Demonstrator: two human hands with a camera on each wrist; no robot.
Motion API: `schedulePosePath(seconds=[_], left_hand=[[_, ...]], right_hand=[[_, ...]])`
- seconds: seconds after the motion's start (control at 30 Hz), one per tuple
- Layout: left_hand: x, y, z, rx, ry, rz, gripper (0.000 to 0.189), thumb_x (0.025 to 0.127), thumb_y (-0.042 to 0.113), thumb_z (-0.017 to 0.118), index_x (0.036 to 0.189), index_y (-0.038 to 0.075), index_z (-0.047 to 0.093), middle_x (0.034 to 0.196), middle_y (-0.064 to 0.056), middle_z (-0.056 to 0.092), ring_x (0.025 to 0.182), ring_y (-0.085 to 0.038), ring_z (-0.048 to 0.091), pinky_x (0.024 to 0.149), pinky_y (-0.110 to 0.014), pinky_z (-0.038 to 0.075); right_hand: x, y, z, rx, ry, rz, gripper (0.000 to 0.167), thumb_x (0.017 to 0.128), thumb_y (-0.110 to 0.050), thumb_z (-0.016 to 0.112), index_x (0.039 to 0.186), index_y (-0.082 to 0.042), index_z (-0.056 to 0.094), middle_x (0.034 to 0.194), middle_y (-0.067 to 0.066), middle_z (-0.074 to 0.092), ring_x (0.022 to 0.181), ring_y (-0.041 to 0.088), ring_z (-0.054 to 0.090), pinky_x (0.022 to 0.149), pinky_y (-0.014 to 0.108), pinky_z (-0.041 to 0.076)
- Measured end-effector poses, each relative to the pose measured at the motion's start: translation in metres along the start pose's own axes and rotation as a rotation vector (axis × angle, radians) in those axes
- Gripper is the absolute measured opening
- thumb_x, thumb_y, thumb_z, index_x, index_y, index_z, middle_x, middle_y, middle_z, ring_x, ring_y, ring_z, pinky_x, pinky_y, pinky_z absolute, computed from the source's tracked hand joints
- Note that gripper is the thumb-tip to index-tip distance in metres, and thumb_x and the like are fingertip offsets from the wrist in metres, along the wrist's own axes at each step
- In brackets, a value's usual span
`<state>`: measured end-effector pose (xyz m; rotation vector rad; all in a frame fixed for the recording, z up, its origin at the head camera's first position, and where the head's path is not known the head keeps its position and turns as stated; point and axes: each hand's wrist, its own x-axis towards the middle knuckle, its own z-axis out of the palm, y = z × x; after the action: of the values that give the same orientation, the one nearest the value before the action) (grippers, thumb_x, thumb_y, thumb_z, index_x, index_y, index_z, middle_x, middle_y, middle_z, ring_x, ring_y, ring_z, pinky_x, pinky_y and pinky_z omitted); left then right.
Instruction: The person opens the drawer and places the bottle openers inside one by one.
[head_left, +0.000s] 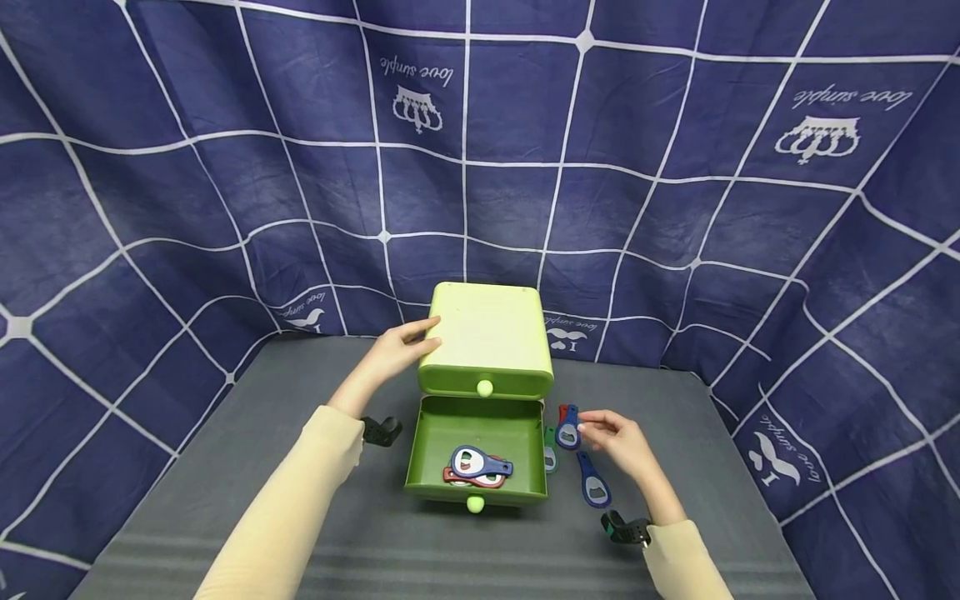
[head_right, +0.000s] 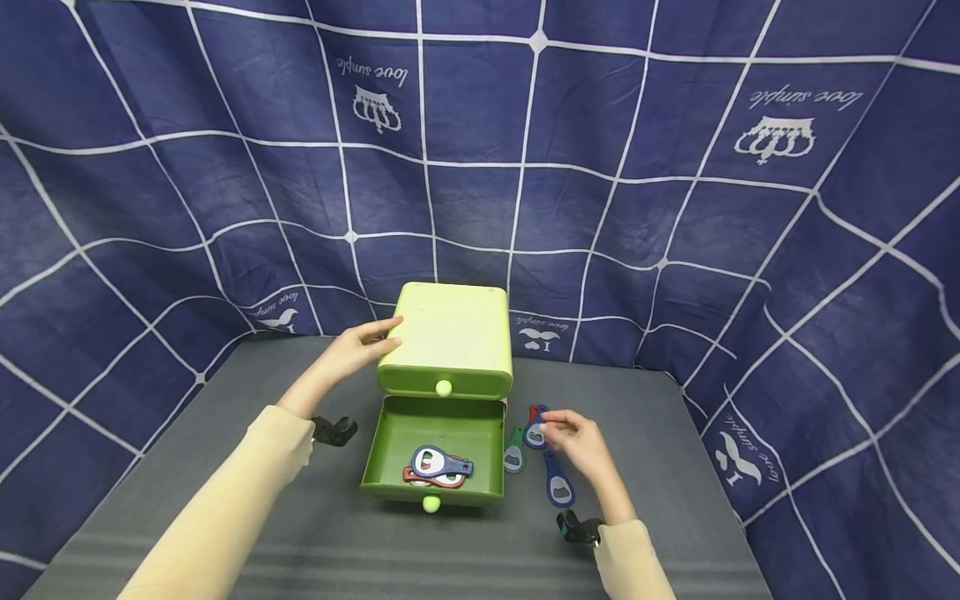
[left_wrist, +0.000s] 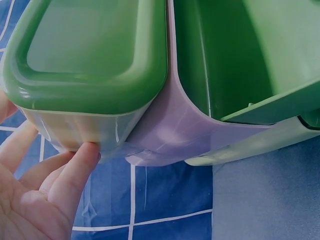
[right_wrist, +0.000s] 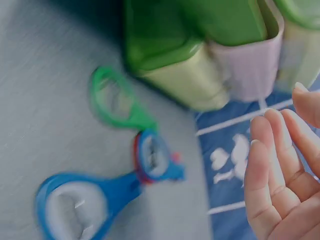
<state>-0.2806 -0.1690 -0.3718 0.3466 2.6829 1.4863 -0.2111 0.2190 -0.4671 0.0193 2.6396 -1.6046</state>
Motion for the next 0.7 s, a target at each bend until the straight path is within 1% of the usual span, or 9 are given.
schedulePosePath(seconds=[0.13, 0.2, 0.33, 0.4, 0.53, 0.6, 0.7], left_hand=[[0.0, 0.0, 0.0, 0.006, -0.002, 0.002, 0.056, 0.097, 0.037, 0.062, 0.148, 0.018, 0.047, 0.155, -0.008, 0.042, 0.142, -0.031, 0.041, 0.114, -0.046, 0.039], [0.0, -0.001, 0.001, 0.008, -0.001, 0.0, 0.056, 0.097, 0.036, 0.061, 0.148, 0.018, 0.047, 0.155, -0.008, 0.042, 0.142, -0.031, 0.041, 0.114, -0.046, 0.039], [0.001, -0.001, 0.001, 0.009, -0.002, -0.003, 0.056, 0.097, 0.036, 0.061, 0.148, 0.017, 0.047, 0.155, -0.008, 0.042, 0.142, -0.031, 0.041, 0.114, -0.046, 0.039], [0.001, -0.001, 0.001, 0.005, -0.002, -0.007, 0.056, 0.097, 0.036, 0.062, 0.148, 0.018, 0.048, 0.155, -0.007, 0.043, 0.142, -0.031, 0.041, 0.114, -0.046, 0.039], [0.001, 0.0, 0.0, -0.001, -0.002, -0.012, 0.055, 0.097, 0.036, 0.062, 0.148, 0.018, 0.048, 0.155, -0.007, 0.043, 0.142, -0.03, 0.041, 0.114, -0.046, 0.039], [0.001, 0.0, 0.0, 0.0, -0.001, -0.011, 0.056, 0.097, 0.036, 0.062, 0.148, 0.018, 0.048, 0.155, -0.008, 0.042, 0.142, -0.031, 0.041, 0.114, -0.046, 0.039], [0.001, -0.001, 0.001, 0.006, -0.004, -0.009, 0.056, 0.097, 0.037, 0.062, 0.148, 0.018, 0.047, 0.155, -0.008, 0.042, 0.142, -0.031, 0.04, 0.113, -0.047, 0.04]], right_hand=[[-0.004, 0.026, -0.002, -0.009, 0.019, 0.07, 0.038, 0.094, -0.02, 0.068, 0.124, 0.003, 0.064, 0.107, 0.013, 0.072, 0.086, 0.009, 0.068, 0.075, 0.028, 0.059], [-0.007, 0.037, -0.001, -0.016, 0.025, 0.088, 0.039, 0.093, -0.02, 0.069, 0.124, 0.003, 0.064, 0.107, 0.014, 0.072, 0.087, 0.009, 0.068, 0.076, 0.029, 0.059], [-0.014, 0.055, 0.002, -0.072, 0.058, 0.123, 0.041, 0.09, -0.022, 0.073, 0.121, 0.004, 0.065, 0.104, 0.014, 0.072, 0.086, 0.013, 0.068, 0.072, 0.027, 0.056], [-0.017, 0.06, 0.004, -0.138, 0.07, 0.134, 0.042, 0.087, -0.023, 0.076, 0.118, 0.004, 0.066, 0.102, 0.015, 0.072, 0.085, 0.016, 0.067, 0.071, 0.028, 0.055], [-0.022, 0.066, 0.01, -0.271, 0.092, 0.152, 0.041, 0.082, -0.023, 0.08, 0.109, 0.004, 0.066, 0.098, 0.015, 0.071, 0.084, 0.023, 0.066, 0.073, 0.038, 0.055], [-0.024, 0.067, 0.013, -0.313, 0.104, 0.161, 0.039, 0.08, -0.022, 0.081, 0.104, 0.004, 0.066, 0.095, 0.015, 0.07, 0.083, 0.025, 0.066, 0.072, 0.042, 0.054], [-0.026, 0.067, 0.017, -0.359, 0.13, 0.184, 0.035, 0.077, -0.021, 0.083, 0.097, 0.001, 0.064, 0.088, 0.012, 0.067, 0.079, 0.023, 0.063, 0.068, 0.041, 0.052]])
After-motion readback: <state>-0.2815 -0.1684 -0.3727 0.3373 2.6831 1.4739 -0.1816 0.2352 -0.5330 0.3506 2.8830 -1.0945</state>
